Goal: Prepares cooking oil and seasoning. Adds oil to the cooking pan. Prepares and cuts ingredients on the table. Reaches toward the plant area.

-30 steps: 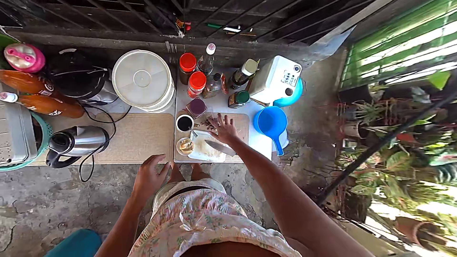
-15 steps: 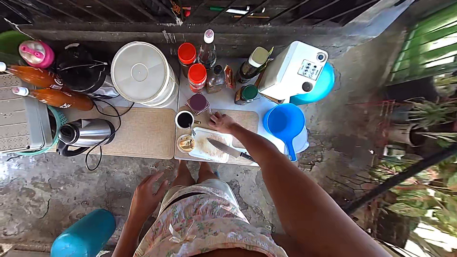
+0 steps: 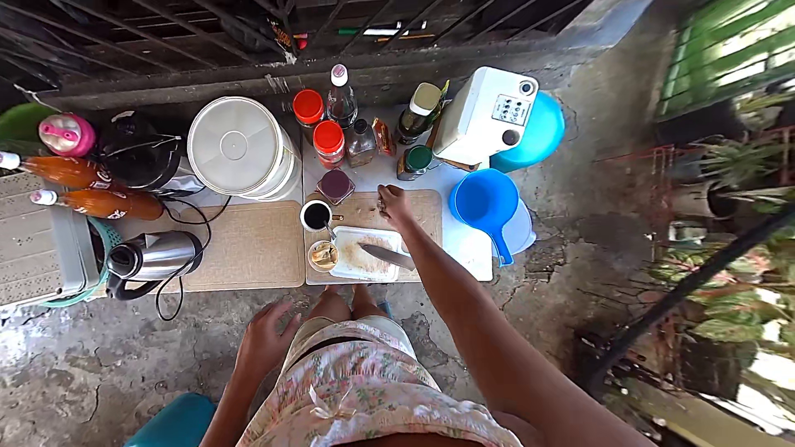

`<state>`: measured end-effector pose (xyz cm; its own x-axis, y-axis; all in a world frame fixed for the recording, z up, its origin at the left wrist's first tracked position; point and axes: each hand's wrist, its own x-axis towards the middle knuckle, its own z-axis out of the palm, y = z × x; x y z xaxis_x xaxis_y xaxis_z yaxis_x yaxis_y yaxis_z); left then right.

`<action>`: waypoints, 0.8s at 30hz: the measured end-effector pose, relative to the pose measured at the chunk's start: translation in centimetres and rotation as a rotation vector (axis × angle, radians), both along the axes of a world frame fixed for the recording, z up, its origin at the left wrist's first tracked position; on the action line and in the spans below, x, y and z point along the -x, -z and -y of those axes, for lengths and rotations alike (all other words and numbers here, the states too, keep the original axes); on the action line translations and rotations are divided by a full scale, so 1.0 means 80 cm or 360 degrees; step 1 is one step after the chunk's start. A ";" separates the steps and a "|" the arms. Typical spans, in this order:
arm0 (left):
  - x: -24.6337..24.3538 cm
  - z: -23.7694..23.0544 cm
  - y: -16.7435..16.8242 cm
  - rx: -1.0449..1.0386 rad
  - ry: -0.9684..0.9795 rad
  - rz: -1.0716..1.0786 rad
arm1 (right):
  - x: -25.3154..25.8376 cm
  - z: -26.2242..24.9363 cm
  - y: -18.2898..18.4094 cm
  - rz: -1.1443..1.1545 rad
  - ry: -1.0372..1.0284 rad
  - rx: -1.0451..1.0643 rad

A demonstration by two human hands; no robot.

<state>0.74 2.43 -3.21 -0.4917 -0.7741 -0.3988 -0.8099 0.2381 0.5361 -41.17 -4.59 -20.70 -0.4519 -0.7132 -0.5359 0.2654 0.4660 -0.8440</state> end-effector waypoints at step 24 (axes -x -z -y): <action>0.441 -0.127 -0.018 0.0041 0.2144 -0.0645 | -0.079 -0.668 -0.169 0.0855 0.2123 0.0897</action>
<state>-34.58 12.58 -1.78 -0.9272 0.3717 -0.0457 0.2520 0.7096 0.6580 -34.86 48.81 -7.17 -0.7524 -0.1208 -0.6475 0.5360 -0.6837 -0.4952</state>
